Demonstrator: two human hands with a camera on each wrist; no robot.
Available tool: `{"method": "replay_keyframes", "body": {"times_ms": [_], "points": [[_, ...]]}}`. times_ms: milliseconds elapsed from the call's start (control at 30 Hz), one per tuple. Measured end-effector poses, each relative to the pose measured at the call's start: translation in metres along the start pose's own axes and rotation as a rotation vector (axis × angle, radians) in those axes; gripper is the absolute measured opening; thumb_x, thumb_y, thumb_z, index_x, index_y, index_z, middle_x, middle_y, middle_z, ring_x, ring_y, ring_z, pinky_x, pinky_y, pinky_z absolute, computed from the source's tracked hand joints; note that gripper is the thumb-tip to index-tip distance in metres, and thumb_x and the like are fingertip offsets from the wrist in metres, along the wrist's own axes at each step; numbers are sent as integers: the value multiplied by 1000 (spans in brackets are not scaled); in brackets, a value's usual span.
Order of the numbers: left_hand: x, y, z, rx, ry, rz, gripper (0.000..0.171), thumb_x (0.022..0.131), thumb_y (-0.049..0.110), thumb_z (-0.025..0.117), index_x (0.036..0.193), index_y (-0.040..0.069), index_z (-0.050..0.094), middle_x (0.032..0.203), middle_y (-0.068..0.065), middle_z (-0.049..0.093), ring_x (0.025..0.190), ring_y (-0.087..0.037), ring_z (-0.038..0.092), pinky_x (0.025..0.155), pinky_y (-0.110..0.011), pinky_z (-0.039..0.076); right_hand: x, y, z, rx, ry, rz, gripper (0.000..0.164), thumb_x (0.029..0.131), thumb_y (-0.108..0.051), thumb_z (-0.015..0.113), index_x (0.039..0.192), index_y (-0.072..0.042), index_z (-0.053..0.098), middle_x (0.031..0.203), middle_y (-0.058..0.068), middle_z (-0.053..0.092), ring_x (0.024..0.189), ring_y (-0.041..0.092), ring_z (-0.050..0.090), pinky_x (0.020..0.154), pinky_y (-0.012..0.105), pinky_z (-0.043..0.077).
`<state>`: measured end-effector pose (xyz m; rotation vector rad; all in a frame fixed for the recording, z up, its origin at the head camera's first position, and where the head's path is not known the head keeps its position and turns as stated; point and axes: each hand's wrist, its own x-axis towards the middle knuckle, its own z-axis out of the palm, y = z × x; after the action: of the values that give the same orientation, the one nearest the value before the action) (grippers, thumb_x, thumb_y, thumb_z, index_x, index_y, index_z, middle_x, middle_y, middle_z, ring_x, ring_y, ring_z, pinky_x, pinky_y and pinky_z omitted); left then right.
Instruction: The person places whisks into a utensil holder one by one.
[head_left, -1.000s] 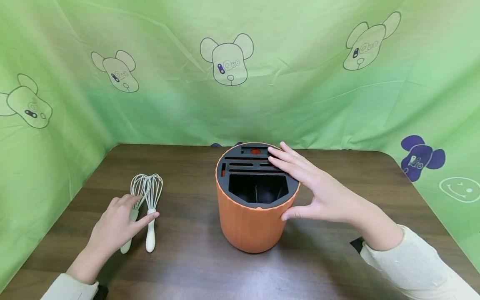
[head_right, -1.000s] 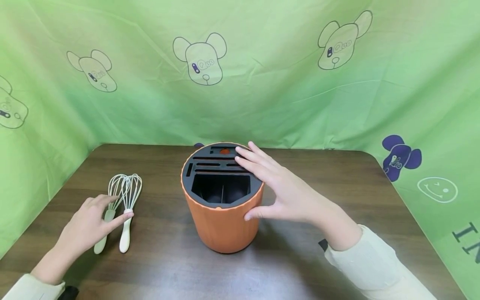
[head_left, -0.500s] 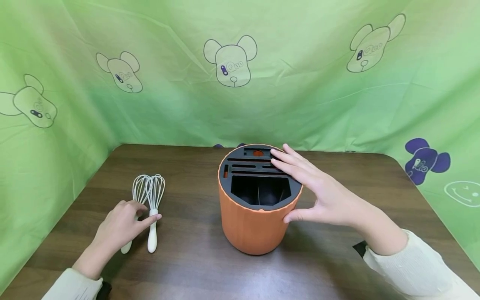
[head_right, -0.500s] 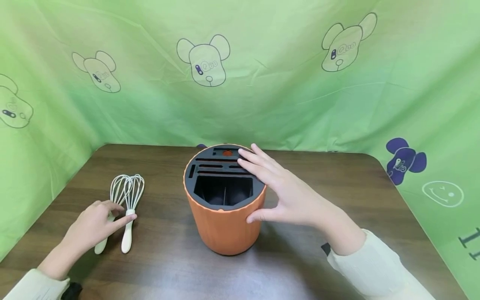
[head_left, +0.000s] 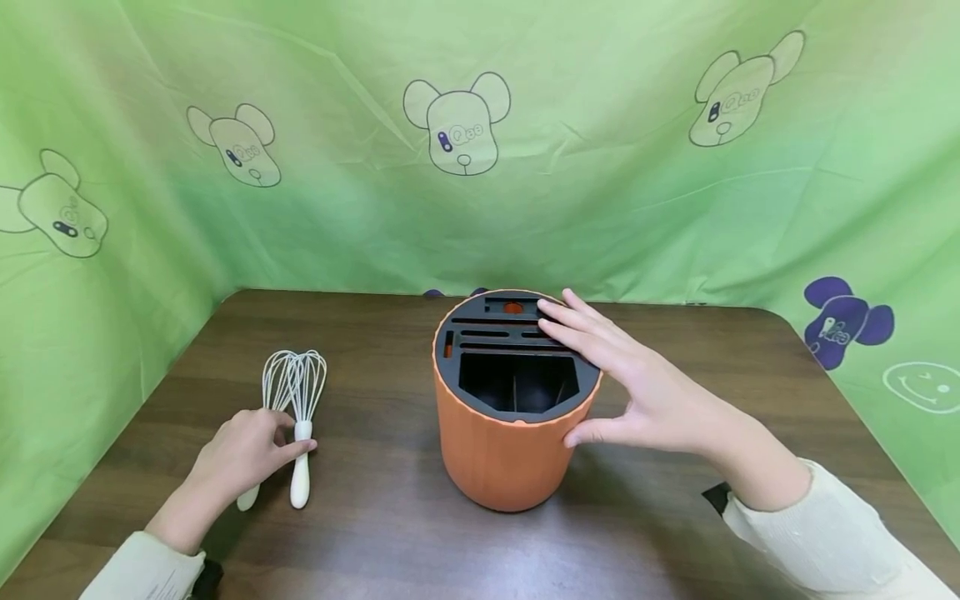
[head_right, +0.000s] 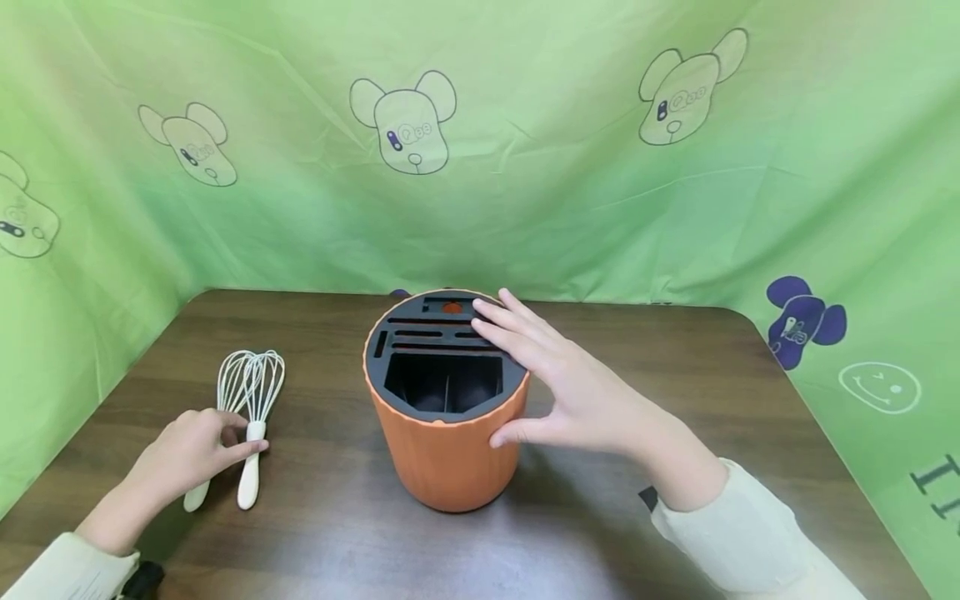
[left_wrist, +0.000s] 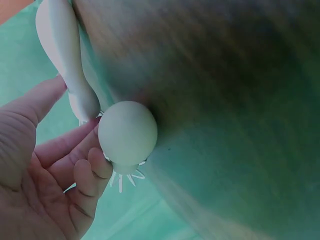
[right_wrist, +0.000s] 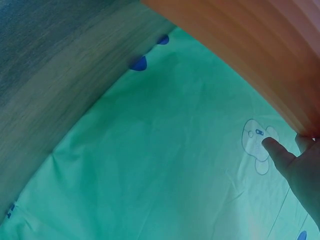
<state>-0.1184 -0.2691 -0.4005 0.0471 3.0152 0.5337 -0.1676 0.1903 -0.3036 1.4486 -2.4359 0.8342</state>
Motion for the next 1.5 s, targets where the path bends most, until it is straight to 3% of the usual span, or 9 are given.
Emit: {"method": "replay_keyframes", "body": {"times_ms": [133,367,567,833,1067,1267,1500], "points": [[0,0,-1,-10,-11,1,17,82,39,77,84,23,71,64,10,63,59,-11,54,47,-32,40,0,0,0,-8,-6,1,105,69,-38,90,154,-8,35,164,8,28,156,29,11,123,18,14],[3,-3,0,-31,-12,75,17,82,28,78,75,18,66,57,10,63,54,-7,55,53,-29,43,1,1,1,-20,-11,1,105,70,-41,89,154,-10,35,164,6,28,156,28,11,123,19,14],[4,-3,0,-84,-40,74,14,83,19,77,81,12,66,57,10,64,49,-5,57,55,-29,45,1,1,1,-22,-6,-2,104,70,-41,88,154,-11,35,164,5,29,156,27,11,123,18,14],[5,-4,0,-89,-87,58,17,84,19,76,75,14,62,58,8,65,51,-6,60,53,-29,44,0,1,2,-14,-7,0,104,70,-40,89,154,-11,35,164,5,29,156,28,12,123,18,14],[5,-4,0,-94,-84,67,13,83,18,76,84,9,67,60,6,65,53,-7,58,53,-28,44,-1,0,2,-19,-13,16,104,70,-41,88,154,-12,35,164,4,28,156,26,11,123,19,14],[5,-4,-1,-70,-52,96,21,82,18,77,96,3,70,61,7,65,58,-7,56,54,-28,43,-1,0,0,-38,-18,32,106,69,-42,89,155,-13,34,163,2,30,156,25,11,122,18,14],[6,-2,-2,-79,-40,107,21,82,17,76,97,4,70,61,9,64,59,-7,56,55,-27,43,-2,1,0,-46,-13,28,107,68,-42,90,155,-13,34,163,1,31,156,24,11,122,18,14]]}}
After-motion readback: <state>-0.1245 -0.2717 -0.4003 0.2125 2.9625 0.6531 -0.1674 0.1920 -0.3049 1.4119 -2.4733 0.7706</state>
